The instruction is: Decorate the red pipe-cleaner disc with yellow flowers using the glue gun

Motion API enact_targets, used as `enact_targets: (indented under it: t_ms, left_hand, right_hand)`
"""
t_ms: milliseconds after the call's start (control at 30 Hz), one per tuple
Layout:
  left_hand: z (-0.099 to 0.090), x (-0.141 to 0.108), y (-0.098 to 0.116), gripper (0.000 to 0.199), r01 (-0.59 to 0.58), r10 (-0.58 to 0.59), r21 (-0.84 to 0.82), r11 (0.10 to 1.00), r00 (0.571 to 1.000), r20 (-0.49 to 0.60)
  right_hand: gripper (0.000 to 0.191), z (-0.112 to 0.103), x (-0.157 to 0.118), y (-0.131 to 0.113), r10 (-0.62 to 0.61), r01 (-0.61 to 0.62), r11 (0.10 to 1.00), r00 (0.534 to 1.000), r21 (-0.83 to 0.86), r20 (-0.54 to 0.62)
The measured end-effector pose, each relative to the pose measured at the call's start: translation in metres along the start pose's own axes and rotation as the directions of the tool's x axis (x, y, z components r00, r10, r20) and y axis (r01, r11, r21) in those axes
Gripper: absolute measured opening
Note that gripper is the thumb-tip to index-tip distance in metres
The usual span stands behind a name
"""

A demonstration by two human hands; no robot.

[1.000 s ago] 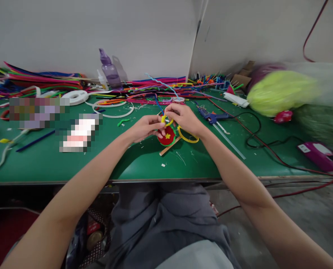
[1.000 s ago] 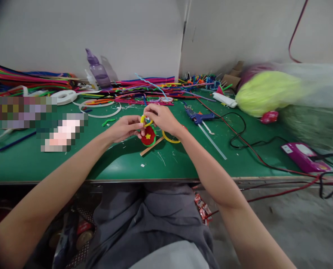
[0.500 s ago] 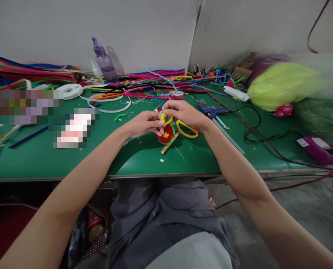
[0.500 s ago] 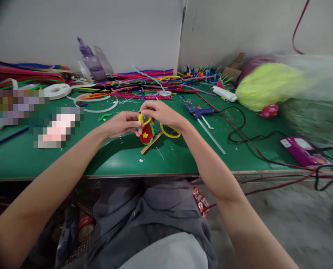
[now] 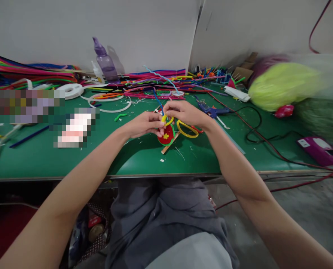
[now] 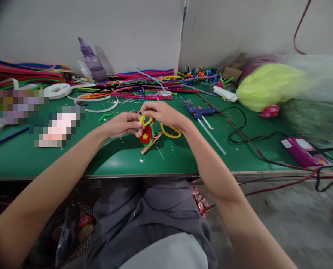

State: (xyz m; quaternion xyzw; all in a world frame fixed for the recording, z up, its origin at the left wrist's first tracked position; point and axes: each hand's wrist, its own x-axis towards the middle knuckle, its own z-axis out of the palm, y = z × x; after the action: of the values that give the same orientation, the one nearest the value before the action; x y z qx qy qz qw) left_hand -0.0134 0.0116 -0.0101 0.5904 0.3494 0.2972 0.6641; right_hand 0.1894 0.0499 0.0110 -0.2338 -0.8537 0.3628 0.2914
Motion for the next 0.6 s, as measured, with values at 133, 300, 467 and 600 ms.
enact_targets:
  t_ms: [133,300,467,600]
  left_hand:
    - [0.0004,-0.0012,0.0011,0.029,0.021,-0.021,0.009,1.000,0.998,0.052]
    - [-0.0010,-0.0009,0.0014,0.026,0.021,-0.022,0.029,0.999,0.999,0.048]
    - [-0.0017,-0.0010,0.0020,0.026,0.030,-0.031,0.020,0.999,0.999,0.039]
    - [-0.0007,-0.0022,0.0026,0.028,0.049,-0.050,0.010,0.999,0.996,0.079]
  right_hand:
    - [0.010,-0.0018,0.0006,0.0003,-0.004,0.000,0.999,0.995,0.041,0.103]
    - [0.009,-0.0024,0.0008,0.0002,0.009,-0.012,1.000,0.996,0.026,0.091]
    - [0.010,-0.0030,-0.0003,-0.0006,0.013,-0.012,1.000,0.999,-0.020,0.053]
    - [0.011,-0.0027,-0.0014,-0.0033,-0.027,0.028,1.000,0.994,-0.008,0.105]
